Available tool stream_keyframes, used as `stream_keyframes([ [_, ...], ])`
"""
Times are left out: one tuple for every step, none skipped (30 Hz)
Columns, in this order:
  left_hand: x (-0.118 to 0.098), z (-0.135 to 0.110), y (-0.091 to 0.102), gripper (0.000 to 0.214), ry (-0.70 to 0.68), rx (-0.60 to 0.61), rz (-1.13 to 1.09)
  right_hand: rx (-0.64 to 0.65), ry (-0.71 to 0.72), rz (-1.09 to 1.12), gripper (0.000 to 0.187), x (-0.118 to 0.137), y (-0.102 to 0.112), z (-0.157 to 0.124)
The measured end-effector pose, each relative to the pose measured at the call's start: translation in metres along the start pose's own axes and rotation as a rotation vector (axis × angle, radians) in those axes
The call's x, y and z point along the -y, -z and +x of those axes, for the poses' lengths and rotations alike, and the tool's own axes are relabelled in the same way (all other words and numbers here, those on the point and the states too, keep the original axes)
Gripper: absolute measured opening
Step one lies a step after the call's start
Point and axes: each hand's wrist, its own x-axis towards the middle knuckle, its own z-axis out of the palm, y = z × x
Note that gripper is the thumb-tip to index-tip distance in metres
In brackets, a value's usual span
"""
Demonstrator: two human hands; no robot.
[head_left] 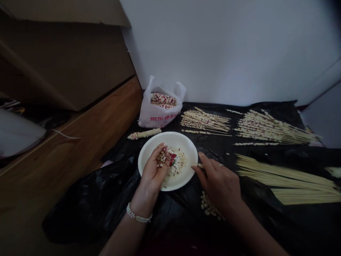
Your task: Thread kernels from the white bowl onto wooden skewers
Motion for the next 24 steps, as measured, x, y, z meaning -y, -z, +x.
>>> stream_keyframes([
  [-0.002,0.001,0.0,0.027,-0.011,-0.004,-0.013,0.025,-0.026,0.019,0.039,-0.002,0.0,0.0],
  [-0.004,0.002,0.0,0.026,-0.02,-0.003,-0.022,0.063,-0.053,0.053,0.037,-0.005,0.001,0.001],
  [-0.005,0.003,0.001,0.026,-0.029,0.004,-0.028,0.118,-0.079,0.109,0.034,-0.007,0.002,0.001],
  [-0.005,0.003,0.002,0.025,-0.037,0.013,-0.029,0.192,-0.086,0.193,0.028,-0.01,0.003,0.002],
  [-0.005,0.004,0.002,0.025,-0.043,0.022,-0.026,0.267,-0.089,0.295,0.023,-0.013,0.005,0.004],
  [-0.004,0.004,0.003,0.025,-0.046,0.026,-0.019,0.344,-0.081,0.403,0.022,-0.016,0.007,0.006],
  [-0.002,0.004,0.004,0.025,-0.047,0.02,-0.01,0.406,-0.069,0.501,0.023,-0.019,0.009,0.008],
  [-0.001,0.005,0.004,0.024,-0.047,0.012,-0.006,0.453,-0.058,0.582,0.024,-0.022,0.011,0.01],
  [0.0,0.005,0.005,0.023,-0.044,0.004,-0.005,0.493,-0.041,0.648,0.024,-0.025,0.014,0.012],
  [0.001,0.005,0.005,0.021,-0.044,-0.002,-0.004,0.523,-0.026,0.693,0.024,-0.027,0.016,0.013],
  [0.001,0.005,0.006,0.019,-0.045,-0.003,-0.003,0.547,-0.013,0.715,0.024,-0.03,0.018,0.015],
  [0.002,0.006,0.006,0.016,-0.047,0.001,-0.002,0.561,-0.005,0.715,0.026,-0.032,0.02,0.016],
  [0.002,0.006,0.007,0.014,-0.047,0.008,0.0,0.564,-0.001,0.693,0.028,-0.034,0.021,0.016],
  [0.003,0.007,0.007,0.012,-0.051,0.013,0.004,0.555,-0.001,0.655,0.031,-0.035,0.021,0.016],
  [0.004,0.007,0.007,0.012,-0.064,0.014,0.011,0.536,-0.005,0.612,0.033,-0.035,0.021,0.016],
  [0.004,0.007,0.006,0.012,-0.084,0.015,0.019,0.514,-0.011,0.574,0.034,-0.034,0.02,0.015],
  [0.004,0.007,0.006,0.012,-0.106,0.017,0.027,0.492,-0.017,0.55,0.034,-0.032,0.019,0.015],
  [0.005,0.007,0.006,0.013,-0.13,0.018,0.035,0.474,-0.024,0.542,0.034,-0.03,0.018,0.014],
  [0.005,0.007,0.006,0.013,-0.147,0.019,0.043,0.46,-0.029,0.549,0.034,-0.027,0.017,0.013],
  [0.004,0.007,0.005,0.013,-0.154,0.02,0.05,0.45,-0.031,0.561,0.033,-0.025,0.016,0.012],
  [0.004,0.007,0.005,0.013,-0.152,0.018,0.056,0.442,-0.033,0.572,0.033,-0.023,0.015,0.012],
  [0.004,0.007,0.005,0.013,-0.146,0.015,0.061,0.432,-0.036,0.579,0.032,-0.021,0.015,0.012],
  [0.003,0.007,0.005,0.012,-0.14,0.012,0.067,0.418,-0.04,0.58,0.032,-0.02,0.015,0.011],
  [0.003,0.006,0.005,0.013,-0.138,0.009,0.071,0.401,-0.047,0.58,0.031,-0.019,0.015,0.011],
])
